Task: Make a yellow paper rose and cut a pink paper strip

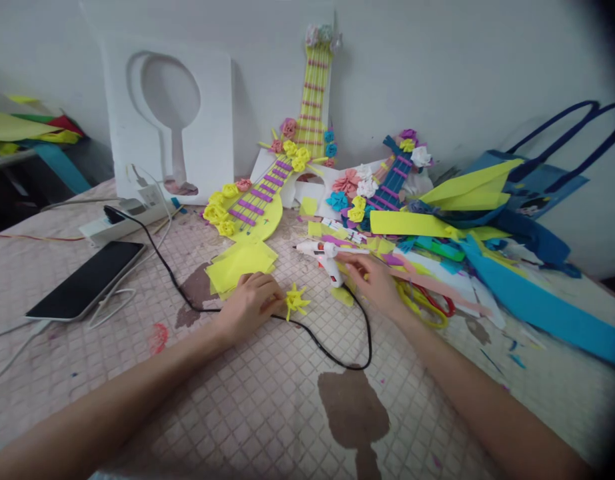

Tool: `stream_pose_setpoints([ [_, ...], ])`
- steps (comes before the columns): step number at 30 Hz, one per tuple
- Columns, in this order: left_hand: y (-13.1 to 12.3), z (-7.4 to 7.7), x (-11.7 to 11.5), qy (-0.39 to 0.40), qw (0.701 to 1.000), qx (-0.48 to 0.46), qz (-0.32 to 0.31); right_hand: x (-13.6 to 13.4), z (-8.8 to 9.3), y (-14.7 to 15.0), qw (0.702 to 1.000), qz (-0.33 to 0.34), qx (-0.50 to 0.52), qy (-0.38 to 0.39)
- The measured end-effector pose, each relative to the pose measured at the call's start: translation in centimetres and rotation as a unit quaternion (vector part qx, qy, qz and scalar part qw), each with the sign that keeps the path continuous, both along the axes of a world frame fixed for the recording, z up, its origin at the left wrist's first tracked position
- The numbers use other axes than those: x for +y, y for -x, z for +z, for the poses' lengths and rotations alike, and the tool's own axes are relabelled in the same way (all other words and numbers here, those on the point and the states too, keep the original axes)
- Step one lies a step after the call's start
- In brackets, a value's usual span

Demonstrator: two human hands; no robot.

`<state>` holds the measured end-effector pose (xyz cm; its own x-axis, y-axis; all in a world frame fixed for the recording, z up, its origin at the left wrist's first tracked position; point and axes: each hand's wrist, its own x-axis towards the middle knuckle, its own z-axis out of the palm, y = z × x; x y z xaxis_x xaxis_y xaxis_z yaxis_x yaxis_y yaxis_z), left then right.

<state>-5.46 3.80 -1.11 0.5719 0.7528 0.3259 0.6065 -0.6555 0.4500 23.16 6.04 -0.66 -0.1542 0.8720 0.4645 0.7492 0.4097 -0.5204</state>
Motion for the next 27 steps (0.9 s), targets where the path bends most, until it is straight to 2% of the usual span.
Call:
stream_pose_setpoints([
  [3, -0.1, 0.1, 0.0, 0.004, 1.0, -0.01, 0.006, 1.6, 0.7, -1.6, 0.999, -0.041, -0.027, -0.017],
  [7, -0.1, 0.2, 0.0, 0.011, 0.999, -0.022, 0.024, 4.6, 1.3, -3.1, 0.997, -0.054, -0.046, -0.022],
  [11, 0.1, 0.2, 0.1, 0.009, 0.999, -0.024, 0.044, 6.7, 1.9, -3.3, 0.995, -0.061, -0.072, -0.02],
  [18, 0.1, -0.1, 0.2, 0.016, 0.999, -0.008, 0.034, 7.6, 1.7, -2.3, 0.987, 0.017, -0.157, 0.031],
  [22, 0.1, -0.2, 0.2, 0.022, 0.999, -0.005, 0.029, 8.0, 1.2, -2.0, 0.985, 0.025, -0.165, 0.045],
  [27, 0.1, -0.3, 0.2, 0.025, 0.999, -0.007, 0.021, 7.6, 1.5, -2.1, 0.99, 0.013, -0.138, 0.031],
])
